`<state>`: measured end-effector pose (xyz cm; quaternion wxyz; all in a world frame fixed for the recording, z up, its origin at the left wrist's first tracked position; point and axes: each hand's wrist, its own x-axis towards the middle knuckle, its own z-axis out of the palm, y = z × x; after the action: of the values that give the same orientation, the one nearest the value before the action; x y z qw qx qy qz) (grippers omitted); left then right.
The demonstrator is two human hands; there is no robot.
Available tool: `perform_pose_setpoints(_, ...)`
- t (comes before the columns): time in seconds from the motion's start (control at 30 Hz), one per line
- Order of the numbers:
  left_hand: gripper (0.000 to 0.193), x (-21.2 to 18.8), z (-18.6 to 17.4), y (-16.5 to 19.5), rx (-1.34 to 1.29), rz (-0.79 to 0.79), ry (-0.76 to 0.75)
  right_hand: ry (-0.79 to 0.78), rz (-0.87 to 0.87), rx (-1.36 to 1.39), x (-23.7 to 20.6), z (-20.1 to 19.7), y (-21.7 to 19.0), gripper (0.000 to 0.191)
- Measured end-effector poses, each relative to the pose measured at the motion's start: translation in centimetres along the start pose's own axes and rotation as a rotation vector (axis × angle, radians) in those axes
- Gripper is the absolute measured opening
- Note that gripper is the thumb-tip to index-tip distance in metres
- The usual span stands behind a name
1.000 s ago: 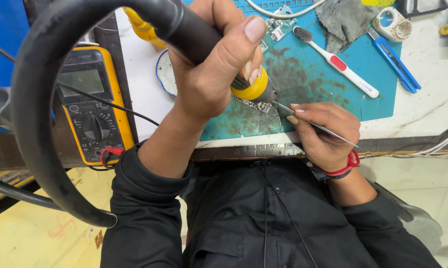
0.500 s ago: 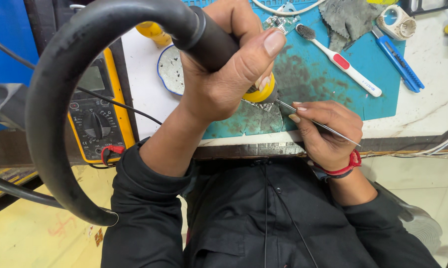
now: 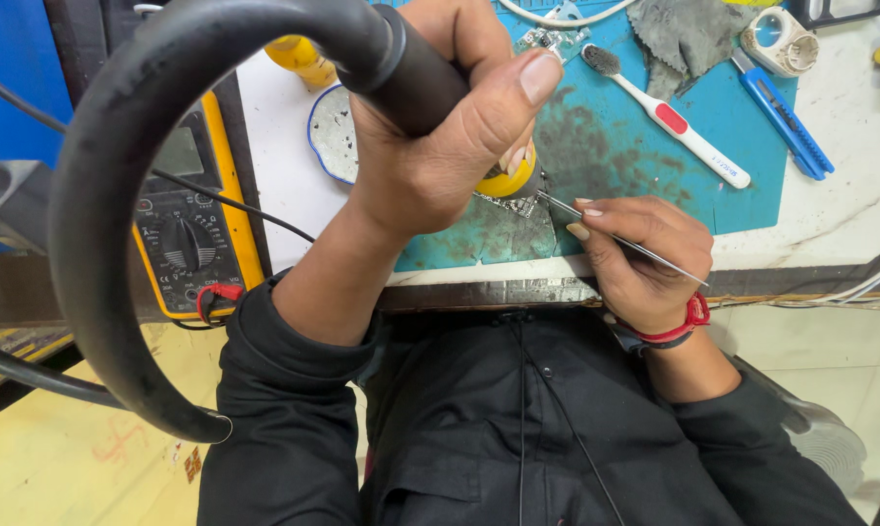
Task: The person solders a small circuit board using a soldering iron and solder wire, then applies flux and cleans the board with a toothbrush. They also use a hot air gun and tweezers to adjust components on the board.
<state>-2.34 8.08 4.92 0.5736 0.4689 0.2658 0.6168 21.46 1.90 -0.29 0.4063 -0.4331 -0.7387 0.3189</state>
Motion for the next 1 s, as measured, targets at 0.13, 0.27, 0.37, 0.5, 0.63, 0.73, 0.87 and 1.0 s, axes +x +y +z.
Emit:
perform_pose_setpoints(0.13, 0.027, 0.0, -0.07, 0.15, 0.02, 0.001, 0.014, 0.003, 0.001, 0.003, -0.03, 0.04, 0.09, 0.018)
perform_pose_setpoints(0.27, 0.026, 0.07, -0.08, 0.08, 0.004, -0.006, 0.022, 0.006, 0.008, 0.008, -0.08, 0.06, 0.14, 0.019)
perform_pose_setpoints(0.37, 0.027, 0.06, -0.09, 0.01, 0.006, -0.013, 0.025, 0.006, 0.0, 0.006, -0.07, 0.02, 0.2, 0.019)
perform_pose_setpoints(0.5, 0.025, -0.03, -0.26, 0.03, 0.006, -0.024, 0.024, 0.006, 0.004, 0.004, -0.09, -0.05, 0.21, 0.018)
perform_pose_setpoints(0.63, 0.027, 0.01, -0.17, -0.04, 0.007, -0.023, 0.024, 0.004, 0.002, -0.003, -0.09, -0.09, 0.16, 0.018)
perform_pose_setpoints(0.73, 0.025, 0.03, -0.09, 0.15, -0.025, -0.03, 0.036, 0.007, 0.0, 0.002, -0.04, -0.02, 0.13, 0.018)
perform_pose_setpoints(0.87, 0.025, -0.21, 0.15, 0.62, -0.12, -0.033, 0.024, -0.01, -0.027, -0.006, 0.09, -0.06, 0.13, 0.018)
perform_pose_setpoints(1.0, 0.024, -0.21, 0.34, 0.72, -0.17, -0.032, -0.038, -0.01, -0.017, -0.018, 0.09, -0.13, 0.09, 0.017)
